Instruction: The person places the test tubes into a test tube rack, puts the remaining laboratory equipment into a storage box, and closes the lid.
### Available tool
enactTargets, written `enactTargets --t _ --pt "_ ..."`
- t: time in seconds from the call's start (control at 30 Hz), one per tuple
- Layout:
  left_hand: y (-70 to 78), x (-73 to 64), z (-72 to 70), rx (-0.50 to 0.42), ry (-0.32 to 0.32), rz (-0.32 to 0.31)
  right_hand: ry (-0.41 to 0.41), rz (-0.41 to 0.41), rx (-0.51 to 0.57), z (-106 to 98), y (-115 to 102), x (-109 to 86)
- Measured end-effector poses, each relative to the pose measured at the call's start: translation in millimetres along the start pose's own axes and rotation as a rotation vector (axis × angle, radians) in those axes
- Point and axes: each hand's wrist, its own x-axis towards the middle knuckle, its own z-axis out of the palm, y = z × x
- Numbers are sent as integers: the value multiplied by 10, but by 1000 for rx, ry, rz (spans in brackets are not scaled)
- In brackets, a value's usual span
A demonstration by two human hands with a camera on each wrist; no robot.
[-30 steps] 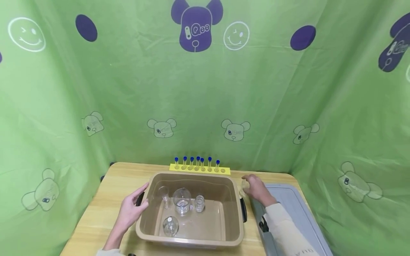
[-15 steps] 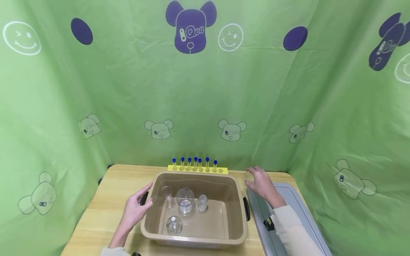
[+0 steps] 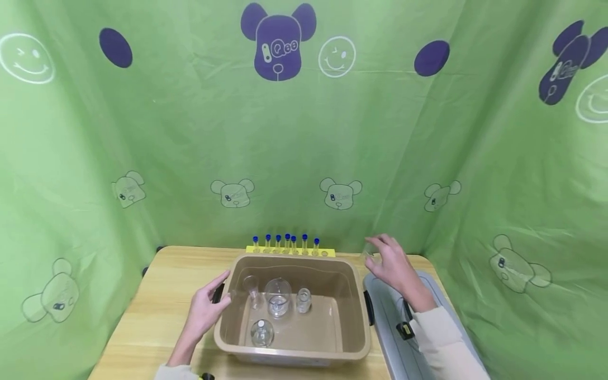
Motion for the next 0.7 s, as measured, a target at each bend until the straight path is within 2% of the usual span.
enactTargets --t 0.2,0.4,0.7 --pt "-28 9 22 -31 -16 -4 1 -63 13 -200 -343 58" --pt "-31 8 -10 -43 -29 -8 -72 -108 38 -304 -710 109" --pt "-1 0 0 -52 -24 10 -96 -263 53 -218 -1064 125"
